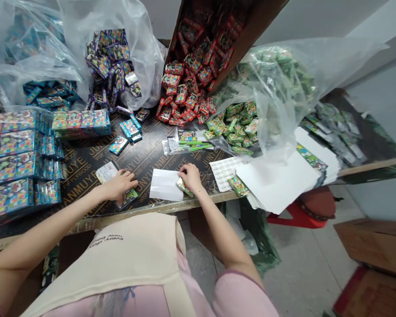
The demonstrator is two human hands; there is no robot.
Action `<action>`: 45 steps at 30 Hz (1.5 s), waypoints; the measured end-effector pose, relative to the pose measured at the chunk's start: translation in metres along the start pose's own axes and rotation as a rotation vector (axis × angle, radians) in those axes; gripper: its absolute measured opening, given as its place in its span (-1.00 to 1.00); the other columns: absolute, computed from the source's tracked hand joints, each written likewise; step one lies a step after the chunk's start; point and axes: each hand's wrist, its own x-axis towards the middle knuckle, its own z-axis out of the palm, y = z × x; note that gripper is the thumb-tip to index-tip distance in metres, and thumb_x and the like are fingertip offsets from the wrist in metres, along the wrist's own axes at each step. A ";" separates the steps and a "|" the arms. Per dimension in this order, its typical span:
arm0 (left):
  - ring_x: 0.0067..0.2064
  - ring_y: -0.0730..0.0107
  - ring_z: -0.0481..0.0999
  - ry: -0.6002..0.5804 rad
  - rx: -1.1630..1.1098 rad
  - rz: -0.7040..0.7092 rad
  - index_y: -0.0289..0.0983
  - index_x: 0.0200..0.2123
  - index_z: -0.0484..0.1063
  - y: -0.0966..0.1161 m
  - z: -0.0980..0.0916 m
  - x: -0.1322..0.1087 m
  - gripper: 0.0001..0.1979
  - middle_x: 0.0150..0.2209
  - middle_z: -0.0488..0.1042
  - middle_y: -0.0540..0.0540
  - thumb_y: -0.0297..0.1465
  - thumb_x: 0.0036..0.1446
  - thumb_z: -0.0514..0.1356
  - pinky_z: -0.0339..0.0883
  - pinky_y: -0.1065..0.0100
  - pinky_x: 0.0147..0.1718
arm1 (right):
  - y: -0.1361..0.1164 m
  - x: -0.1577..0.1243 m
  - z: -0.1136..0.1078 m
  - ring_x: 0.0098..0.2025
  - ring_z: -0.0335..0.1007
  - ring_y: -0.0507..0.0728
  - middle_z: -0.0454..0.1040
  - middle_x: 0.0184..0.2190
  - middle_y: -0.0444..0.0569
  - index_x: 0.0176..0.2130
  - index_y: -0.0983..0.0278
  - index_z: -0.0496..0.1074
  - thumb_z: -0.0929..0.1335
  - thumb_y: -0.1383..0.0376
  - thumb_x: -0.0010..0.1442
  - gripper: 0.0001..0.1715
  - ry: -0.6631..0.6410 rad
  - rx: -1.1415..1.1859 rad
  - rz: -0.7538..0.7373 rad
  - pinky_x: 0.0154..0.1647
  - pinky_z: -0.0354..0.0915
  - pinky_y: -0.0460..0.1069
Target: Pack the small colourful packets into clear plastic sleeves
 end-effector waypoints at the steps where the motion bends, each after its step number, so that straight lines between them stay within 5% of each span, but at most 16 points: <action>1: -0.15 0.03 0.43 -0.030 -0.011 0.008 -0.23 -0.30 0.41 -0.001 -0.003 0.001 -0.46 -0.26 0.44 -0.13 -0.37 -0.46 0.50 0.21 0.08 -0.07 | 0.000 0.000 0.000 -0.31 0.31 0.11 0.44 -0.43 -0.07 -0.49 0.28 0.43 0.39 0.35 -0.02 -0.96 -0.002 0.015 0.000 -0.23 0.20 -0.01; 5: -0.42 0.29 0.42 -0.059 -0.171 -0.061 -0.20 -0.35 0.40 -0.003 -0.027 -0.002 -0.63 -0.50 0.41 0.05 -0.41 -0.28 0.43 0.21 0.36 -0.37 | 0.002 0.000 -0.003 -0.45 0.33 0.07 0.45 -0.53 -0.14 -0.47 0.26 0.39 0.38 0.37 -0.04 -0.96 -0.038 0.107 -0.016 -0.35 0.22 -0.04; 10: -0.23 0.30 0.49 0.474 -0.473 -0.222 -0.21 0.05 0.34 -0.007 -0.062 -0.020 -0.58 -0.18 0.52 -0.08 -0.36 0.09 0.24 0.28 0.36 -0.24 | 0.004 0.009 0.000 -0.48 0.39 0.09 0.50 -0.53 -0.10 -0.41 0.27 0.43 0.35 0.37 0.02 -0.95 -0.067 0.191 -0.102 -0.39 0.28 -0.03; 14: -0.15 0.27 0.50 0.687 -0.795 -0.274 -0.27 -0.01 0.41 -0.012 -0.048 -0.027 -0.64 -0.09 0.51 -0.14 -0.29 0.12 0.22 0.34 0.32 -0.15 | -0.001 0.015 0.004 -0.36 0.45 0.12 0.54 -0.43 -0.03 -0.40 0.27 0.50 0.32 0.41 0.10 -0.86 -0.094 0.128 -0.261 -0.26 0.32 0.00; 20: -0.23 0.25 0.51 0.752 -1.010 -0.422 -0.29 -0.12 0.49 -0.011 -0.012 -0.028 -0.56 -0.21 0.53 -0.12 -0.20 -0.07 0.35 0.40 0.27 -0.23 | 0.000 0.002 0.009 -0.16 0.37 0.21 0.52 -0.29 0.08 -0.36 0.27 0.57 0.34 0.37 0.16 -0.82 -0.025 -0.022 -0.297 -0.06 0.28 0.10; 24: -0.25 0.25 0.48 0.787 -0.841 -0.461 -0.28 -0.23 0.54 -0.013 -0.021 -0.032 -0.60 -0.25 0.52 -0.11 -0.20 -0.15 0.40 0.34 0.31 -0.30 | 0.004 -0.010 0.013 -0.14 0.34 0.23 0.49 -0.23 0.10 -0.17 0.27 0.57 0.32 0.35 0.20 -0.76 0.083 -0.126 -0.267 -0.07 0.28 0.12; 28: -0.26 0.29 0.44 0.724 -0.751 -0.390 -0.21 -0.10 0.54 -0.013 -0.029 -0.033 -0.60 -0.27 0.48 -0.08 -0.22 -0.04 0.35 0.28 0.34 -0.36 | 0.003 -0.020 0.018 -0.16 0.32 0.23 0.51 -0.22 0.09 -0.18 0.27 0.58 0.32 0.33 0.22 -0.76 0.113 -0.181 -0.225 -0.14 0.25 0.11; 36: -0.20 0.29 0.46 0.748 -0.640 -0.341 -0.18 -0.10 0.55 -0.010 -0.025 -0.031 -0.67 -0.21 0.47 -0.09 -0.22 0.04 0.31 0.32 0.32 -0.30 | -0.003 -0.029 0.017 -0.18 0.27 0.23 0.53 -0.10 0.15 -0.13 0.31 0.52 0.23 0.36 0.30 -0.71 0.124 -0.367 -0.372 -0.18 0.14 0.11; 45: -0.29 0.30 0.50 0.868 -0.576 -0.393 -0.26 -0.29 0.54 -0.001 -0.030 -0.020 -0.82 -0.35 0.52 -0.06 -0.44 -0.04 0.35 0.35 0.29 -0.26 | -0.005 -0.025 0.015 -0.37 0.35 0.14 0.46 -0.46 0.01 -0.38 0.26 0.36 0.16 0.39 0.27 -0.74 0.056 -0.073 -0.323 -0.30 0.24 0.00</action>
